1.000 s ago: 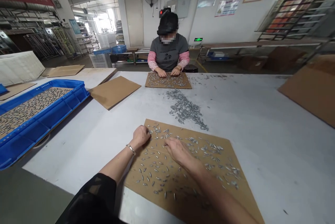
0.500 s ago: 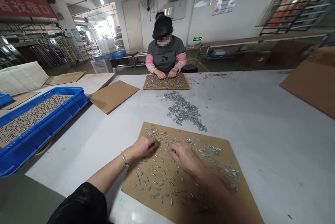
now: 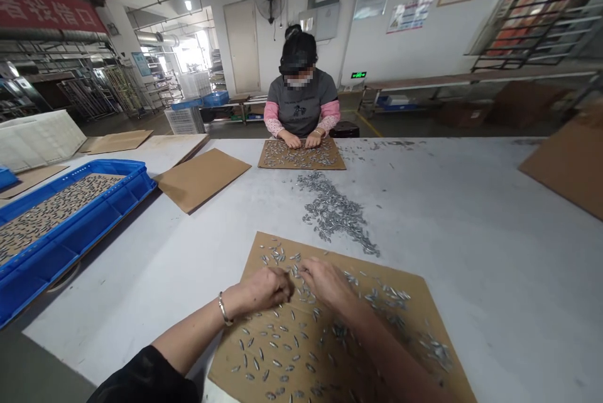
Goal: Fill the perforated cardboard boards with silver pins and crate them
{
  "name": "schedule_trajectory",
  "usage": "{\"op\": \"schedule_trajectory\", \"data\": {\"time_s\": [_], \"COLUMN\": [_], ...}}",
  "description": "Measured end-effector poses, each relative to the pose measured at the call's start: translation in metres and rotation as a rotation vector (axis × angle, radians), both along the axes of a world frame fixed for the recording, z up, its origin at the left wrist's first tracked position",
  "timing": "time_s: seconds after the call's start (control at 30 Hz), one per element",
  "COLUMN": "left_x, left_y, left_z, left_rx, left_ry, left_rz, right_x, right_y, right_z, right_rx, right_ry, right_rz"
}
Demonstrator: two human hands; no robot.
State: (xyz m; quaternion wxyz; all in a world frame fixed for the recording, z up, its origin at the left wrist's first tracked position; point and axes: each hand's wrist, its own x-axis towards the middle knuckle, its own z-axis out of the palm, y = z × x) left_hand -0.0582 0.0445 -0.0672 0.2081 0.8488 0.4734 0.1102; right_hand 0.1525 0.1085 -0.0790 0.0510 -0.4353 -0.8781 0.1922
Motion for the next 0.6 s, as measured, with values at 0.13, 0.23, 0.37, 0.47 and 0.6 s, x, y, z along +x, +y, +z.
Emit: {"op": "schedule_trajectory", "data": {"time_s": [0.13,0.23,0.37,0.47,0.6], "left_x": [-0.036,-0.059,-0.063,-0.053,-0.048], "left_y": [0.010,0.017,0.023,0.028,0.033], "left_z": [0.009,0.010,0.003,-0.004,-0.008], "left_rx": [0.011,0.030,0.007,-0.017,-0.046], "left_ry": [-0.042,-0.029,-0.036,-0.034,-0.015], "left_rz": [0.255,0.387,0.414,0.398,0.384], "right_x": [-0.013,-0.010,-0.007,-0.016,-0.022], "right_y": [0.011,0.017,0.021,0.025,0.038], "right_z": [0.005,0.008,0.011,0.010,0.002], "right_rx": [0.006,-0.009,-0.005,0.070,0.055], "right_ry": [-0.114,-0.157,-0.190,-0.112,-0.094], "right_rz": [0.040,0.010,-0.022,0.025,0.059]}}
